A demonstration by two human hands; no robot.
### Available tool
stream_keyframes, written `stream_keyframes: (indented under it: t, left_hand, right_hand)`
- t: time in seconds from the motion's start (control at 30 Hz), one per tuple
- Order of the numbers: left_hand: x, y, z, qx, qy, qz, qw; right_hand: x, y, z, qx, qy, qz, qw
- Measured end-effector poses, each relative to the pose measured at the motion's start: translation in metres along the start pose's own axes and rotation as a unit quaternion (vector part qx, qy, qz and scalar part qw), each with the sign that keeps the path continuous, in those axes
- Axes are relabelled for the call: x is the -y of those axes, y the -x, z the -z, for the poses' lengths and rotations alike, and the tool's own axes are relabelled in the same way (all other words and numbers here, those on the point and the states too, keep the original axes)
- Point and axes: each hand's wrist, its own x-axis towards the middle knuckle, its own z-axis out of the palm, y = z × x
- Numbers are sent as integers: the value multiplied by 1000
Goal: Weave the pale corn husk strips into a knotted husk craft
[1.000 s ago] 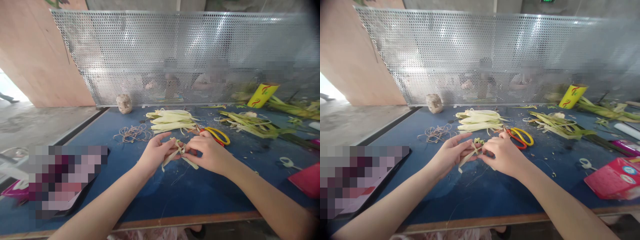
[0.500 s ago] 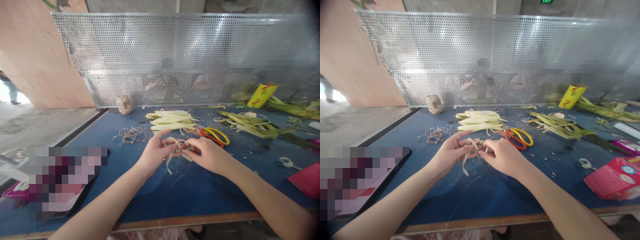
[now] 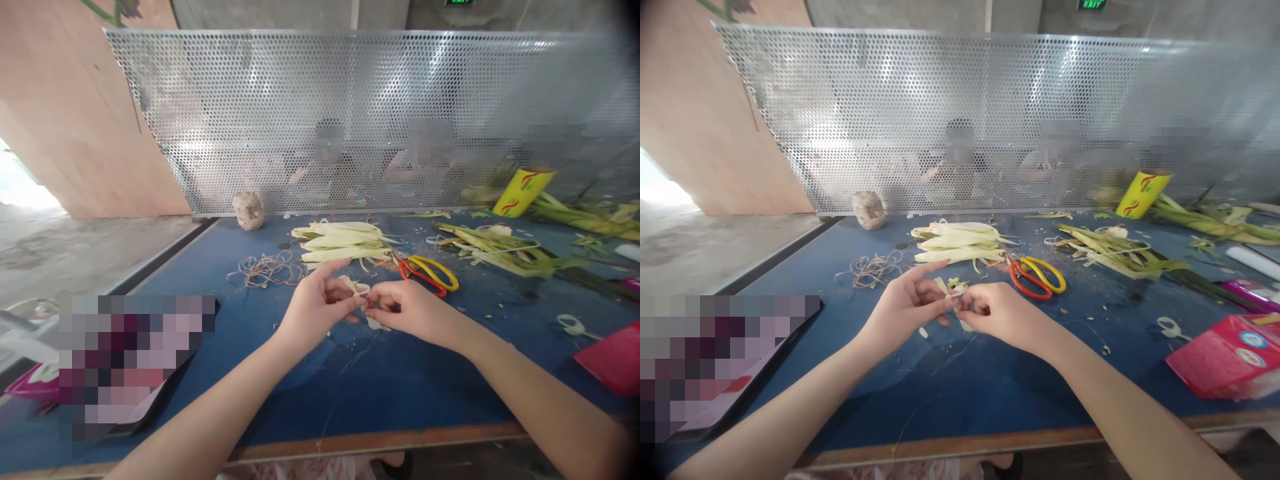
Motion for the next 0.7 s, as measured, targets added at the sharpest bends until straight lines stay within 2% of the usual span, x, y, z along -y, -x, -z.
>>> stream_keyframes:
  t: [0.37, 0.57, 0.7]
  left_hand:
    - [0, 0, 0, 34, -10, 2, 999]
    - [1, -3, 4, 40, -34, 2, 999]
    - [0, -1, 1, 41, -19, -1, 999]
  right_hand:
    - [-7, 3, 20, 45, -1, 28, 999]
    - [-4, 3, 20, 4, 10, -2, 1000]
    - [-2, 3, 19, -51, -12, 15, 999]
